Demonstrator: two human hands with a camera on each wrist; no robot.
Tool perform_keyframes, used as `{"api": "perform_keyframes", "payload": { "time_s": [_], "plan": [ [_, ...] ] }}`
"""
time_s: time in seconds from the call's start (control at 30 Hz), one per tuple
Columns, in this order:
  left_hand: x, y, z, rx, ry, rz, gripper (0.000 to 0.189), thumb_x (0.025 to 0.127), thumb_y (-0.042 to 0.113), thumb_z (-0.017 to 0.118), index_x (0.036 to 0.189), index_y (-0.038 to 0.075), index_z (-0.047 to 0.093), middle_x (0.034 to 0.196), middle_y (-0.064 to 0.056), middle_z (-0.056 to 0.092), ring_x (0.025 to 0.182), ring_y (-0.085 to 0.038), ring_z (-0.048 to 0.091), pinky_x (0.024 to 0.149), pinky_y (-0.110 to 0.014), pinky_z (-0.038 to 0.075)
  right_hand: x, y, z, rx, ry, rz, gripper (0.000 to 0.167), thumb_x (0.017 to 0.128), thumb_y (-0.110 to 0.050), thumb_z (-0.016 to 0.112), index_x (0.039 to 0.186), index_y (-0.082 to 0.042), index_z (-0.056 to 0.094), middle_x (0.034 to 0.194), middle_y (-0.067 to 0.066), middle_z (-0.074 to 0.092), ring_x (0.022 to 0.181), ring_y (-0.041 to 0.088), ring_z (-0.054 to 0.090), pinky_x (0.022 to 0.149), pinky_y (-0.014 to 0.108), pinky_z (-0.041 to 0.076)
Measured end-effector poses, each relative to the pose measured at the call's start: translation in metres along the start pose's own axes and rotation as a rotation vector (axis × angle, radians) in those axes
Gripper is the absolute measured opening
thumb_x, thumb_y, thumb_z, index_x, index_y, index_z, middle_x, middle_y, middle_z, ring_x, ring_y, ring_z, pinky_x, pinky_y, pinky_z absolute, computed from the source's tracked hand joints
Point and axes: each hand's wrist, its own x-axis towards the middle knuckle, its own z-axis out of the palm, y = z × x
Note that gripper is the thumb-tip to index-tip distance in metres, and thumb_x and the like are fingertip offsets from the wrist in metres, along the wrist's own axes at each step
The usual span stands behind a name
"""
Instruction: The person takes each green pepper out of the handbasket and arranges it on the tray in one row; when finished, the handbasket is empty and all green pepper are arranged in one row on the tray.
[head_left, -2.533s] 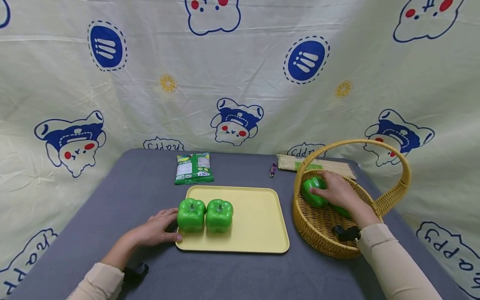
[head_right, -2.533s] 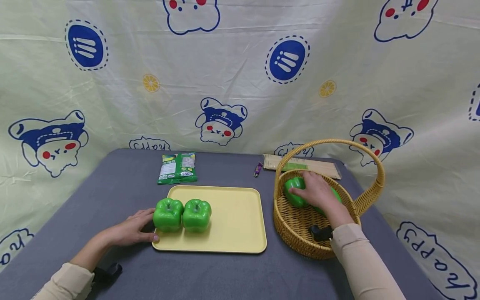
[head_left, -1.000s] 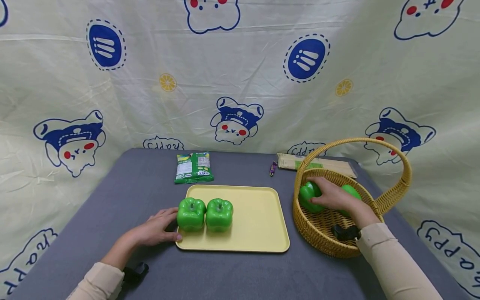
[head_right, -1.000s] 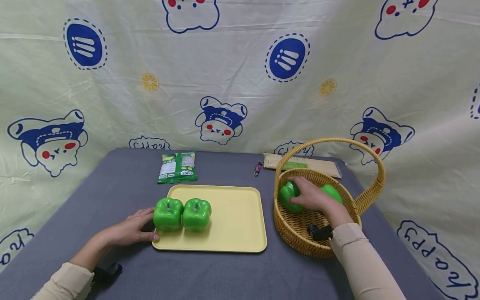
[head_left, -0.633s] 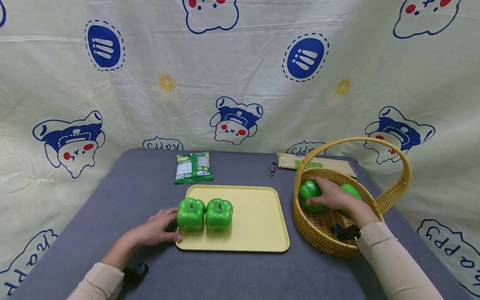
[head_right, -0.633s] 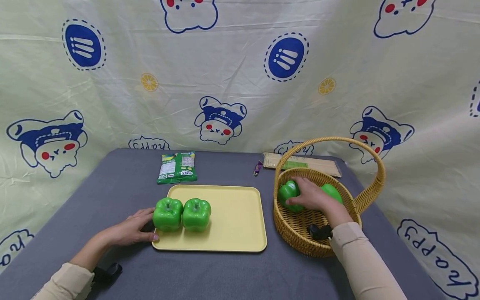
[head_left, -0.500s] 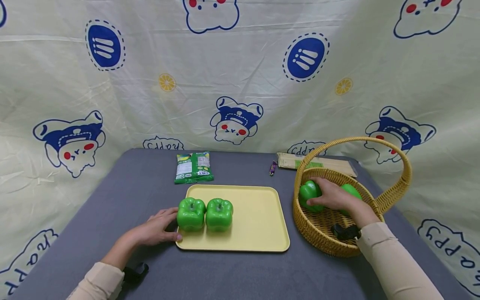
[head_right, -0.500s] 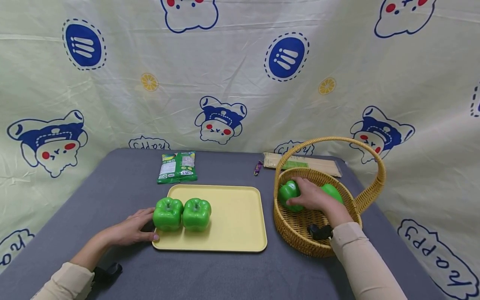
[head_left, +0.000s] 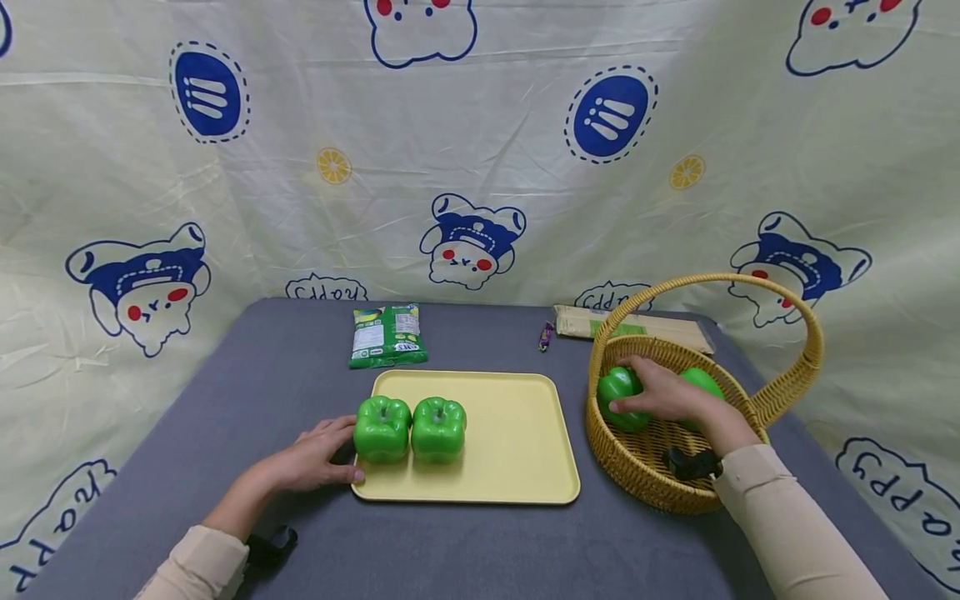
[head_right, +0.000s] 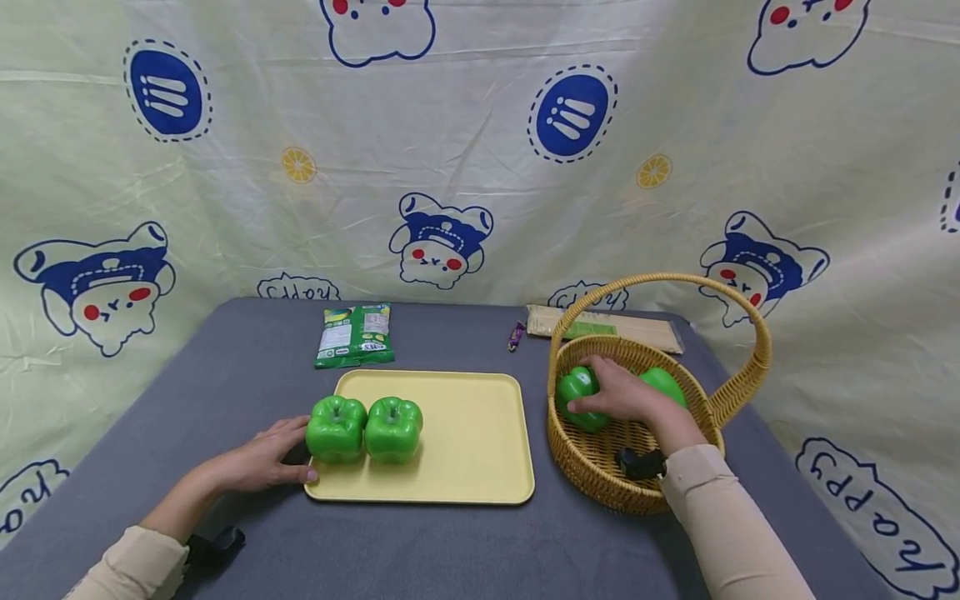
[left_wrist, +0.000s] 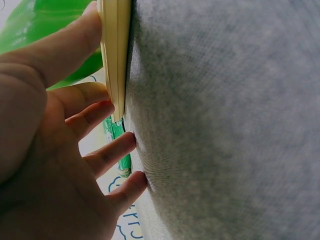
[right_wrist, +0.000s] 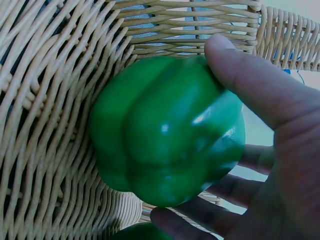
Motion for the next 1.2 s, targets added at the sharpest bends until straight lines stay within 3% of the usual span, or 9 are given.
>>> {"api": "perform_keyframes", "payload": {
  "time_s": [0.23,0.57,0.87,1.2],
  "plan": [
    [-0.001,0.000,0.000,0.001,0.006,0.006,0.078,0.081,0.041,0.071,0.139,-0.003,0.041,0.145,-0.021,0.038,0.134,-0.045,0.031,0.102,-0.068,0.023,0.002,0.000,0.000,-0.021,-0.010,0.025,0.087,0.080,-0.046,0.071,0.142,0.003,0.032,0.122,0.023,0.055,0.101,0.029,0.058,0.076,0.039,0.049],
    [0.000,0.001,0.000,-0.020,-0.012,-0.036,0.080,0.080,0.042,0.072,0.140,0.000,0.041,0.147,-0.019,0.037,0.135,-0.044,0.029,0.104,-0.068,0.022,-0.002,-0.003,-0.008,-0.017,0.089,0.028,0.086,0.081,-0.040,0.072,0.141,0.004,0.030,0.120,0.024,0.053,0.099,0.030,0.057,0.074,0.039,0.049],
    [0.000,0.000,0.000,-0.017,-0.011,-0.032,0.079,0.081,0.042,0.071,0.140,0.000,0.040,0.146,-0.019,0.037,0.135,-0.043,0.030,0.103,-0.067,0.023,-0.003,-0.009,-0.013,0.004,0.174,0.001,0.081,0.082,-0.039,0.072,0.141,0.000,0.032,0.120,0.022,0.050,0.099,0.032,0.056,0.073,0.040,0.049],
    [0.000,0.000,0.000,-0.006,-0.006,-0.023,0.079,0.080,0.042,0.071,0.140,-0.001,0.041,0.146,-0.019,0.038,0.134,-0.043,0.031,0.103,-0.066,0.024,-0.009,-0.015,-0.020,-0.045,0.235,0.044,0.092,0.081,-0.042,0.071,0.147,0.001,0.022,0.127,0.026,0.046,0.104,0.038,0.054,0.076,0.046,0.048]
  ]
}}
